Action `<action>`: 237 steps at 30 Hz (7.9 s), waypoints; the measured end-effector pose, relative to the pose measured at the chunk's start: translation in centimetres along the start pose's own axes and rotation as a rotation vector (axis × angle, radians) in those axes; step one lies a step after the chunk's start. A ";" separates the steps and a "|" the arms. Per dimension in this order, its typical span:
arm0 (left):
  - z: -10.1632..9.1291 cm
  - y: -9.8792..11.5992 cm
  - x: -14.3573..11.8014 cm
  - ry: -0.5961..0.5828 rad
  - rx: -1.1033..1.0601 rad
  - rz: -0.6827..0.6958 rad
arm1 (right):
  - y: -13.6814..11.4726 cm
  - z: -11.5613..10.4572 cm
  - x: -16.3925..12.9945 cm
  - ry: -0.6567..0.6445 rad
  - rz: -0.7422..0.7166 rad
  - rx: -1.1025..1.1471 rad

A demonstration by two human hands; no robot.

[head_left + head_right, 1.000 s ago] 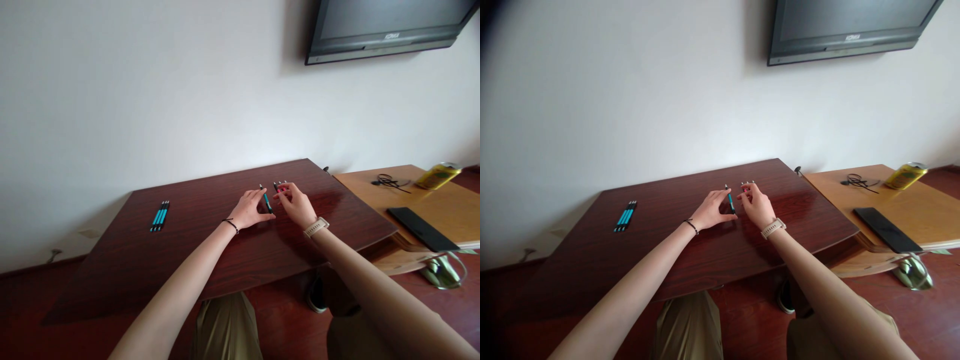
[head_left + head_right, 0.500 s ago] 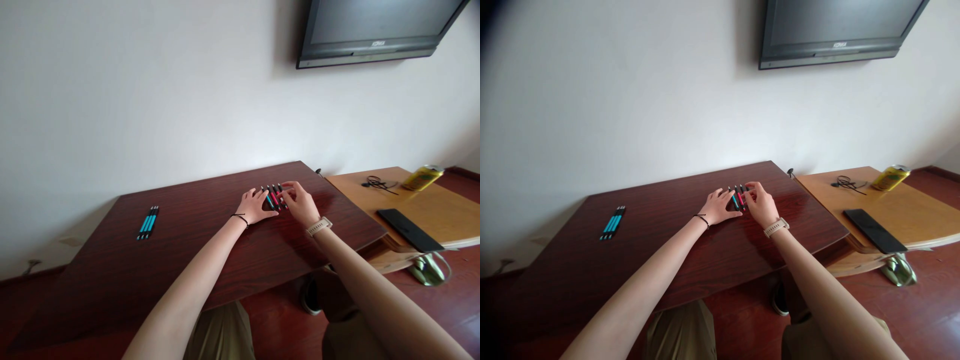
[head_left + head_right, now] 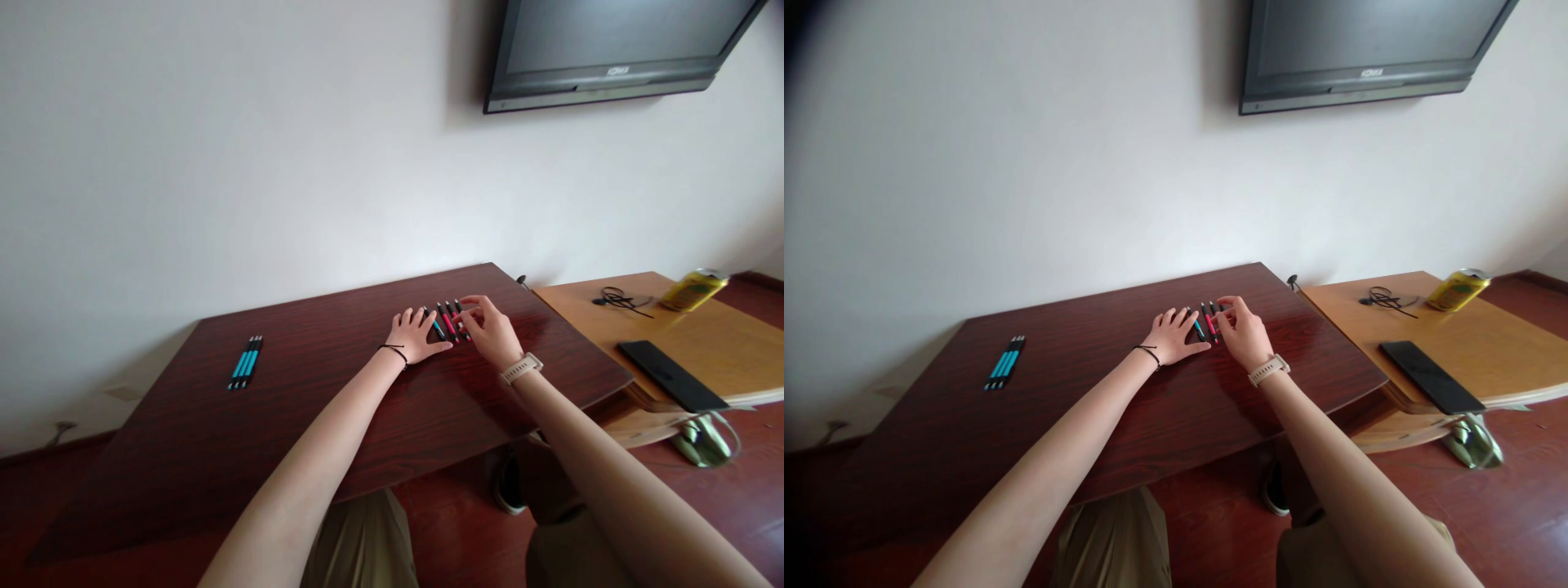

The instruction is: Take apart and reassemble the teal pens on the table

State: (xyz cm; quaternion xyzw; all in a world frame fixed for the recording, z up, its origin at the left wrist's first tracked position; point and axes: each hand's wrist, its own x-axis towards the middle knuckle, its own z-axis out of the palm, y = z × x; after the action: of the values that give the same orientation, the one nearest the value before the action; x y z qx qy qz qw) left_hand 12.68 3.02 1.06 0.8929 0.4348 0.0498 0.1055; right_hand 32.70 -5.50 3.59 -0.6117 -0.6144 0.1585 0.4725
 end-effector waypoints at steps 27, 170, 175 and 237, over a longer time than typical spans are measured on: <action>0.3 -1.2 -0.7 0.154 0.084 0.143 | 4.8 -0.2 1.1 -0.030 0.163 -0.169; -8.9 -15.6 -20.5 0.336 0.379 -0.682 | -6.2 5.6 -8.4 -0.531 -0.319 -0.502; -8.7 -17.8 -26.3 0.228 0.392 -0.872 | -6.1 5.9 -8.5 -0.523 -0.328 -0.498; -2.7 -8.3 -14.9 0.399 -0.834 -0.074 | -3.9 6.8 -4.3 -0.240 0.426 0.917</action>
State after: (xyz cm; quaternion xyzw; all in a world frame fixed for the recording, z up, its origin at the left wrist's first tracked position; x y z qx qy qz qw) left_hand -3.38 -3.33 1.76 0.7310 0.4211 0.3873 0.3718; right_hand 24.26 -7.55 1.58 -0.4308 -0.3934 0.5732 0.5754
